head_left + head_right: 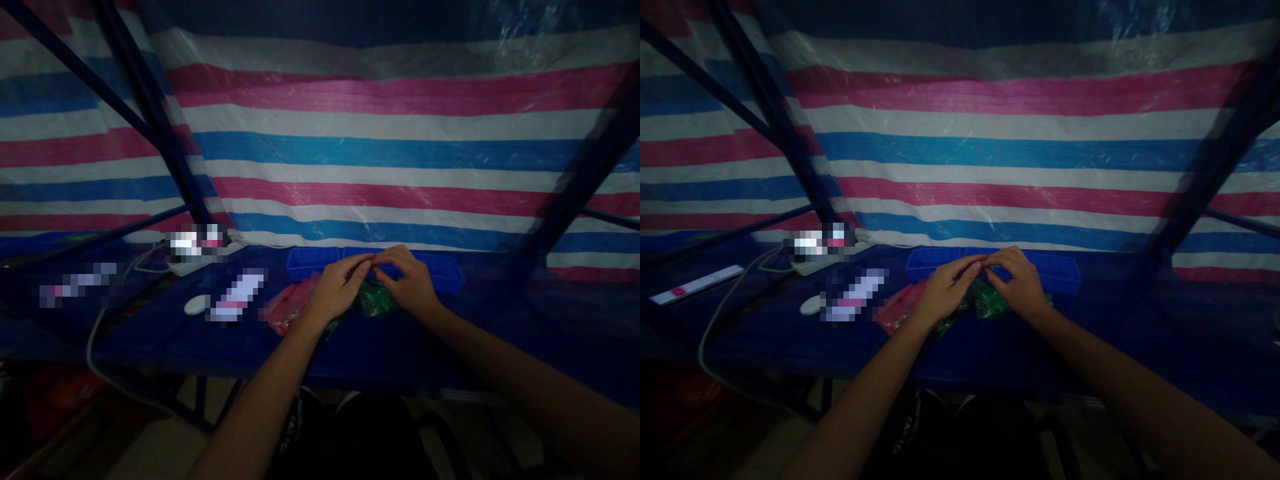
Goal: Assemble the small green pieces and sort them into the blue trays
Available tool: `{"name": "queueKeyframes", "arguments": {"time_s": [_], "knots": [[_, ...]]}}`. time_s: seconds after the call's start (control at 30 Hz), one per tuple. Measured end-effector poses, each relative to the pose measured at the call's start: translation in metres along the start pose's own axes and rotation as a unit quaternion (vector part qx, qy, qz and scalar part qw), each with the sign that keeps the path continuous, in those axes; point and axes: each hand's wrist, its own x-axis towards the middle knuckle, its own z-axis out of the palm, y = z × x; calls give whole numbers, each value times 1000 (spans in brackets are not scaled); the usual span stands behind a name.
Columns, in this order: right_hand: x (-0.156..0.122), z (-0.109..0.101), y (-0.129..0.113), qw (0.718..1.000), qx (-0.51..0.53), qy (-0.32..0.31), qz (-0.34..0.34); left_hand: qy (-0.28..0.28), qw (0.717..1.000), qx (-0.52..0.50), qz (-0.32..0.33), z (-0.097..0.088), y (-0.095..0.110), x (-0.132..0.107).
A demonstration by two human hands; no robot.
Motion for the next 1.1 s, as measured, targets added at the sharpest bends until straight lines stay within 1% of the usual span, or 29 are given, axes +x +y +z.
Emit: {"name": "queueKeyframes", "arguments": {"time_s": [0.1,0.2,0.3,0.37,0.47,0.67,0.77,0.87,0.9,0.93,1.0,1.03,1.1], "knots": [[0,1,-1,1000,0,-20,-17,9,999,-36,-12,3,-1,2],[0,2,-4,999,1,-35,-28,51,996,-54,-41,4,-8,3],[0,2,-7,1000,-2,-22,-23,94,992,-60,-56,4,-16,4],[1,1,-8,1000,-4,-1,-10,105,991,-61,-60,3,-18,4],[1,-1,-6,1000,8,6,12,93,992,-59,-55,2,-19,4],[0,2,-3,995,73,-30,59,41,998,-37,-44,2,-16,1],[2,0,-3,996,65,-20,62,40,999,14,-26,2,-15,2],[7,-12,8,999,1,-12,47,31,993,109,13,1,-12,1],[9,-18,15,998,-43,-15,34,20,990,136,24,1,-11,0],[11,-24,23,995,-95,-35,15,4,987,156,33,1,-10,-1],[15,-40,40,974,-207,-92,-11,-31,982,182,44,2,-10,-3],[16,-47,48,960,-261,-106,-10,-46,980,187,48,2,-11,-4],[16,-61,62,930,-352,-107,8,-62,979,188,52,3,-13,-6]]}}
